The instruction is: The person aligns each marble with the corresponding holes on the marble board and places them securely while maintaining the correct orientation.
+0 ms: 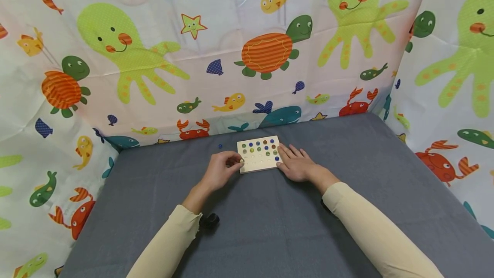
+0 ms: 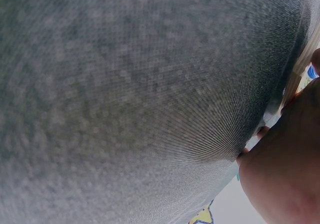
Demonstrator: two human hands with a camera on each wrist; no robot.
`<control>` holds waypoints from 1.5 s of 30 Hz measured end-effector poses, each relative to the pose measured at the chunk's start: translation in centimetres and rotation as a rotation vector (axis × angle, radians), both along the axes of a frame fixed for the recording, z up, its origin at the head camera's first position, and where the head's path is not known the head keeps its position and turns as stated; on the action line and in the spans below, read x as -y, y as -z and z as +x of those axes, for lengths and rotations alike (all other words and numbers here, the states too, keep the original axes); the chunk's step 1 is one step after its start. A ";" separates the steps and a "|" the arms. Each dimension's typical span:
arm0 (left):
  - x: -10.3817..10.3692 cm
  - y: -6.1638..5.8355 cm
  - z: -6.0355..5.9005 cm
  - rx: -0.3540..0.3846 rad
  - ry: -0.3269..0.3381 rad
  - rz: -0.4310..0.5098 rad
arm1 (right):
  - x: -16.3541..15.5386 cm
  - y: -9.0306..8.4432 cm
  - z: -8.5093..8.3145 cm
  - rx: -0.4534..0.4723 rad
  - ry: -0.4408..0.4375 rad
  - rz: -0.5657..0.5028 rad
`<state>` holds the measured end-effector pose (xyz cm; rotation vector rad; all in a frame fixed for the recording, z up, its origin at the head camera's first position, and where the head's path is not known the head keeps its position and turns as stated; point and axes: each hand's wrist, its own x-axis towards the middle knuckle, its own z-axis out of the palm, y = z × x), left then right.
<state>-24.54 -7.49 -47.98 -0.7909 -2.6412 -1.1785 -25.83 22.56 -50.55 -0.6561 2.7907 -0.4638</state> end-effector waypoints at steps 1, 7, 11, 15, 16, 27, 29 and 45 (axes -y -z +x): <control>-0.2 -0.1 0.0 0.001 0.000 -0.001 | 0.0 0.1 0.0 0.002 0.000 0.002; -1.0 -0.3 -0.1 0.003 0.008 -0.006 | -0.1 0.2 0.0 0.007 0.001 0.009; -1.4 -0.3 -0.2 -0.001 0.009 -0.003 | -0.1 0.2 0.0 -0.002 0.002 0.011; -1.8 -0.3 -0.2 0.003 0.007 0.004 | 0.0 0.0 0.2 -0.009 0.000 0.011; -1.9 -0.3 -0.2 0.007 0.007 0.005 | 0.0 -0.1 0.3 -0.010 -0.001 0.007; -3.4 -0.1 -0.4 0.051 0.020 -0.004 | 0.3 -0.3 0.4 -0.006 0.007 0.000; -3.7 0.0 -0.6 0.048 0.021 -0.008 | 0.2 -0.1 0.2 -0.009 0.008 -0.001; -5.7 0.5 -1.3 0.051 0.019 -0.053 | 0.1 0.3 0.0 -0.023 0.007 -0.007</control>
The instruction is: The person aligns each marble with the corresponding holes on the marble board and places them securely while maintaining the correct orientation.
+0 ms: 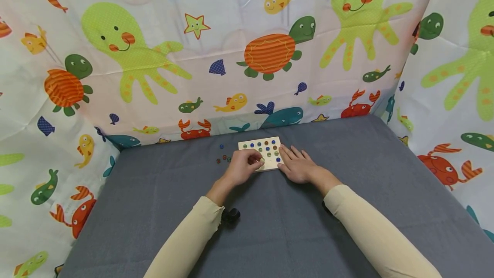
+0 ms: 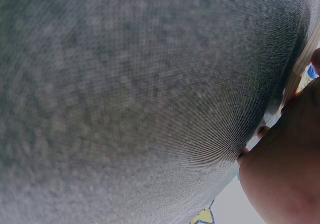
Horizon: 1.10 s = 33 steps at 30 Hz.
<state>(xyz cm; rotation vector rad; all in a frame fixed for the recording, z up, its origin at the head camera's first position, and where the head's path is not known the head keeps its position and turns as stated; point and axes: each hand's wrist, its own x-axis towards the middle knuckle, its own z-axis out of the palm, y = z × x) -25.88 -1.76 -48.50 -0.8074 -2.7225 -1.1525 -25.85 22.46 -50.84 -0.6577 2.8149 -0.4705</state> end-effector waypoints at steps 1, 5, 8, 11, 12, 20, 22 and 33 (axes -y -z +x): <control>-0.1 0.0 0.0 -0.001 -0.004 -0.003 | 0.0 0.0 0.0 -0.003 0.000 0.000; -0.4 0.2 -0.1 0.002 -0.018 -0.007 | 0.0 0.1 0.0 -0.008 0.000 0.000; -0.7 0.3 -0.2 0.006 -0.031 -0.007 | 0.0 0.1 0.0 -0.007 0.002 -0.001; -1.0 0.5 -0.2 0.005 -0.043 -0.007 | 0.0 0.2 0.0 -0.007 0.003 -0.001; -1.1 0.5 -0.2 0.005 -0.047 -0.005 | 0.0 0.2 0.0 -0.008 0.003 -0.001; -2.1 0.7 -0.3 0.017 -0.085 -0.007 | 0.0 0.2 0.0 -0.008 0.007 0.003; -2.3 0.8 -0.4 0.018 -0.096 -0.007 | 0.0 0.1 0.0 -0.007 0.007 0.006; -3.2 0.8 -0.5 0.042 -0.146 -0.014 | -0.1 0.0 -0.2 -0.004 0.007 0.017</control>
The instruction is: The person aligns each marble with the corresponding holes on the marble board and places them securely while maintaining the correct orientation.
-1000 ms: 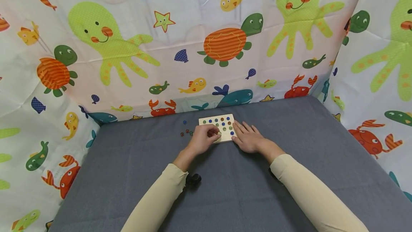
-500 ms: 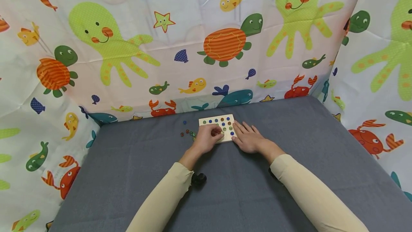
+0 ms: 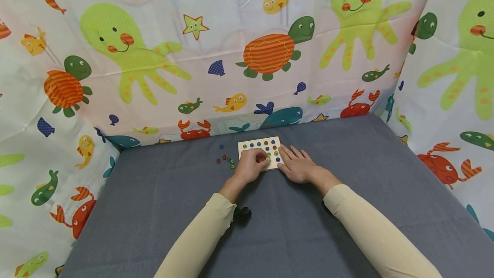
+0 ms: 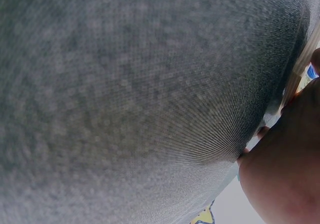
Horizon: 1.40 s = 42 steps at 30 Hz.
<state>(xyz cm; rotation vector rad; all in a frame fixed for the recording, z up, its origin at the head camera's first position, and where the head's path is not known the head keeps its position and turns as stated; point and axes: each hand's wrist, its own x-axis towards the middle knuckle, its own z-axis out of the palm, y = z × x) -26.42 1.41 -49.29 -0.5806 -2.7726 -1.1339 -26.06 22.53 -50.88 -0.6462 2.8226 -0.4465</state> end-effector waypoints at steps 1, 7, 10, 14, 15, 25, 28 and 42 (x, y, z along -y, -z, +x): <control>0.0 0.0 0.0 0.002 -0.004 0.000 | 0.0 0.0 0.0 0.001 0.000 -0.001; -0.3 0.1 0.0 0.004 -0.026 -0.013 | 0.0 -0.1 -0.1 0.006 0.000 -0.010; -0.4 0.2 -0.1 0.004 -0.033 -0.030 | 0.0 -0.1 -0.1 0.010 -0.003 -0.010; -0.5 0.2 -0.1 0.001 -0.035 -0.049 | 0.1 -0.3 0.1 0.009 -0.005 -0.008; -0.6 0.2 -0.1 0.000 -0.035 -0.053 | 0.1 -0.4 0.2 0.007 -0.006 -0.009; -0.6 0.4 0.0 -0.008 -0.030 -0.087 | 0.2 -0.2 0.3 -0.004 -0.004 -0.010; -0.5 0.5 0.0 -0.005 -0.022 -0.093 | 0.1 0.2 0.1 -0.008 -0.004 -0.007; 0.4 -0.1 0.0 -0.022 0.069 -0.139 | 0.2 0.3 0.0 -0.008 0.000 -0.005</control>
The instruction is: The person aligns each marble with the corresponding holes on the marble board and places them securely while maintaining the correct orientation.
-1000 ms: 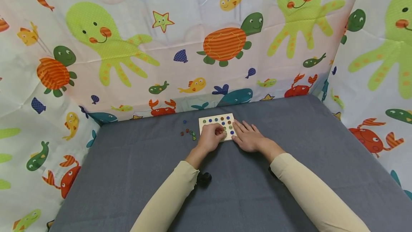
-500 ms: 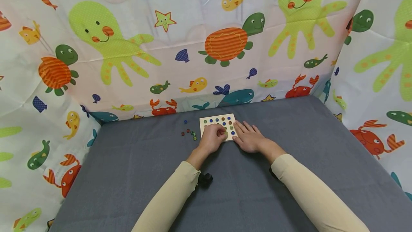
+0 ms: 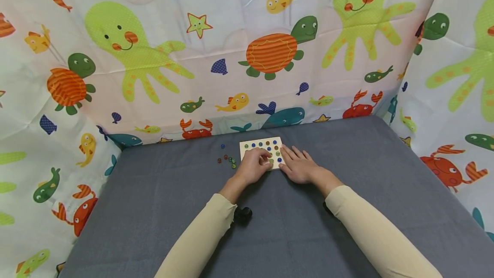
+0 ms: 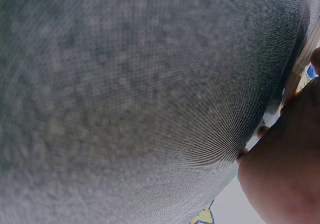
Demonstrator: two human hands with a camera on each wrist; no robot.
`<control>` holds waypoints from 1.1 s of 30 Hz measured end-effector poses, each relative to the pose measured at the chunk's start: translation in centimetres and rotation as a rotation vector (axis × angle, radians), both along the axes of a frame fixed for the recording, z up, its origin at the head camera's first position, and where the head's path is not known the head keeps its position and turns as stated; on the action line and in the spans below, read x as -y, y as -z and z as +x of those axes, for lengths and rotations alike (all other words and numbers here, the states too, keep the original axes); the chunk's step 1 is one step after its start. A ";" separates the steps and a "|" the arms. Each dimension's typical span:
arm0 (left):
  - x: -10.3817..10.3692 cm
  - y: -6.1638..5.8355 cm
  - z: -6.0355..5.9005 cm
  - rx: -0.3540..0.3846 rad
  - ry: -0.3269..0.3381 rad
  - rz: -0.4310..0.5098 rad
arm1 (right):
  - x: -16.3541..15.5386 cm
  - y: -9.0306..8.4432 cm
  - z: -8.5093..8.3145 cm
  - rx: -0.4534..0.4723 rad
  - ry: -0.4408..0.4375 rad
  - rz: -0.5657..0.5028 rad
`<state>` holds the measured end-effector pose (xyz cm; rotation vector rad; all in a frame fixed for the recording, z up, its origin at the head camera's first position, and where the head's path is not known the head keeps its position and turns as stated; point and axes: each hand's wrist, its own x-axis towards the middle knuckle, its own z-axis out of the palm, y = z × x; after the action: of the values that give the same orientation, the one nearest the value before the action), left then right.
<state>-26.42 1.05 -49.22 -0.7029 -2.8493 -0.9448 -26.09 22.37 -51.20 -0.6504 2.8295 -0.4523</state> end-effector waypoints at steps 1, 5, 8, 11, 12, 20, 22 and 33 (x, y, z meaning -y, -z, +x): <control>0.1 -0.1 0.1 -0.002 0.003 -0.006 | 0.0 0.0 0.0 0.000 0.001 -0.001; 0.5 -0.3 0.3 -0.008 0.016 -0.026 | 0.0 0.0 0.1 -0.003 0.002 -0.010; 0.8 -0.7 0.6 -0.010 0.028 -0.033 | 0.0 0.0 0.2 -0.004 -0.002 -0.015; 1.1 -1.1 0.9 -0.009 0.035 -0.033 | 0.0 0.0 0.1 -0.004 -0.005 -0.017; 1.2 -1.2 1.0 -0.011 0.034 -0.035 | 0.0 0.0 0.1 -0.003 -0.005 -0.016; 2.3 -2.1 1.4 -0.019 0.010 -0.049 | -0.2 0.1 0.0 0.005 -0.005 -0.012; 2.6 -2.3 1.6 -0.012 0.014 -0.043 | -0.3 0.0 0.0 0.008 -0.003 -0.001; 4.5 -3.0 2.0 -0.014 -0.007 -0.033 | 0.1 -0.9 0.4 0.026 -0.011 -0.023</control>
<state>-24.43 -3.42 -46.25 -0.6986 -2.8593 -0.8906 -25.73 22.28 -50.25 -0.6597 2.7985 -0.4887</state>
